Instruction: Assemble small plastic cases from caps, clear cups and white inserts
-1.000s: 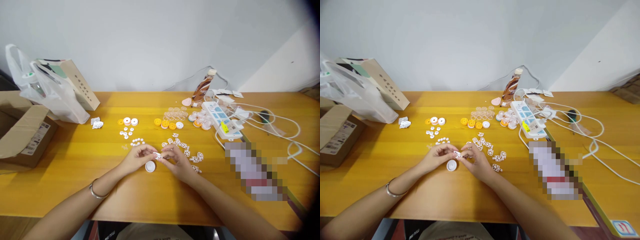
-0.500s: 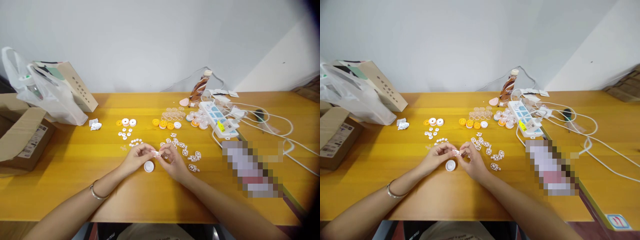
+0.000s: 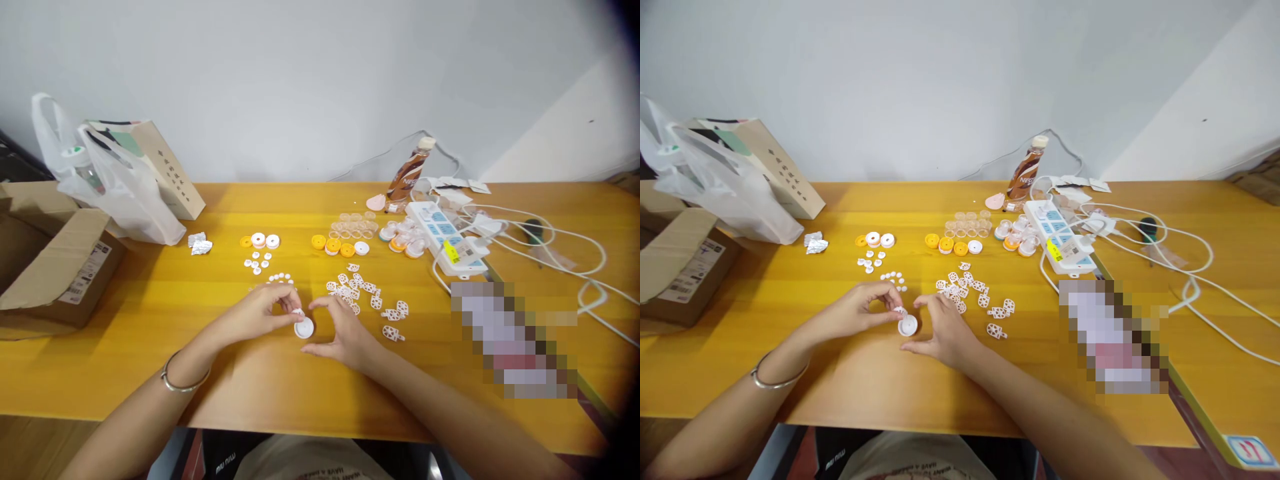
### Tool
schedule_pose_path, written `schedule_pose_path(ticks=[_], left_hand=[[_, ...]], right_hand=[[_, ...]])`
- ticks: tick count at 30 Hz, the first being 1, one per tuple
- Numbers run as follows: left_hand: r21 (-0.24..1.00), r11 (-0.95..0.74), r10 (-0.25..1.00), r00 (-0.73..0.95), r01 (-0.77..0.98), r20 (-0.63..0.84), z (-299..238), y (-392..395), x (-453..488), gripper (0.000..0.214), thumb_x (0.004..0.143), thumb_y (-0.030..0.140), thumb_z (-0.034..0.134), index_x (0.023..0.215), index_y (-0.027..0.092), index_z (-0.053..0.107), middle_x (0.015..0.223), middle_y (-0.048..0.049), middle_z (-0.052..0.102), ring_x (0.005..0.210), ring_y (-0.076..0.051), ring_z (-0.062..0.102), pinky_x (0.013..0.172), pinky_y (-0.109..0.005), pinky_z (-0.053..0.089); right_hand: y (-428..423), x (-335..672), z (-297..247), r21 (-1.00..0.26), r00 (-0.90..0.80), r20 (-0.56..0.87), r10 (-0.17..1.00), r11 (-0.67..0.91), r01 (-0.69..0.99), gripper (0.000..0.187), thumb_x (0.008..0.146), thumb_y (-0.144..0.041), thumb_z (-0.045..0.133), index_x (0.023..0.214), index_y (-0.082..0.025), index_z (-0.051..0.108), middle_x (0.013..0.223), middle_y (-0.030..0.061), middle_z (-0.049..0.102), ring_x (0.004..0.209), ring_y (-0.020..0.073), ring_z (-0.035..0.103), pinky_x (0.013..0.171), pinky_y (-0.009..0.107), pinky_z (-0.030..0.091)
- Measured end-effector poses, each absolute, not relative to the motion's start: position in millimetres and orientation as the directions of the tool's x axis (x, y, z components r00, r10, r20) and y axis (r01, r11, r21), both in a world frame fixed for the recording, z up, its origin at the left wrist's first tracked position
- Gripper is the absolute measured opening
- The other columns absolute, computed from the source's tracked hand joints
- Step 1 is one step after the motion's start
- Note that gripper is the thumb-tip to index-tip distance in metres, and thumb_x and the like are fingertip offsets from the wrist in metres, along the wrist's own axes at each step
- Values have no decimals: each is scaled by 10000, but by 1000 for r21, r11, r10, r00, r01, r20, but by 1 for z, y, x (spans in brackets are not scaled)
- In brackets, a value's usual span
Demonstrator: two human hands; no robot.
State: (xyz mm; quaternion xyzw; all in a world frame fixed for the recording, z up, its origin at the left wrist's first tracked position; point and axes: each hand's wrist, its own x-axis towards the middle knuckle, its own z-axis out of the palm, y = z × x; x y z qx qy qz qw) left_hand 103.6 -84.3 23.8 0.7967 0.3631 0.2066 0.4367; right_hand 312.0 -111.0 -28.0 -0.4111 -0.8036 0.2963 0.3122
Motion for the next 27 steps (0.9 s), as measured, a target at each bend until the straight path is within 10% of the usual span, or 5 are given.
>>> schedule_pose_path(ticks=[27], left_hand=[[679, -589, 649, 757, 438, 75, 14, -94, 116, 103, 857, 154, 477, 797, 152, 562, 803, -36, 581, 746, -122, 540, 696, -242, 432]], right_hand=[[-113, 302, -36, -763, -523, 201, 828, 467, 447, 269, 727, -245, 657, 924, -205, 477, 917, 48, 571, 881, 203, 540, 788, 342, 438]])
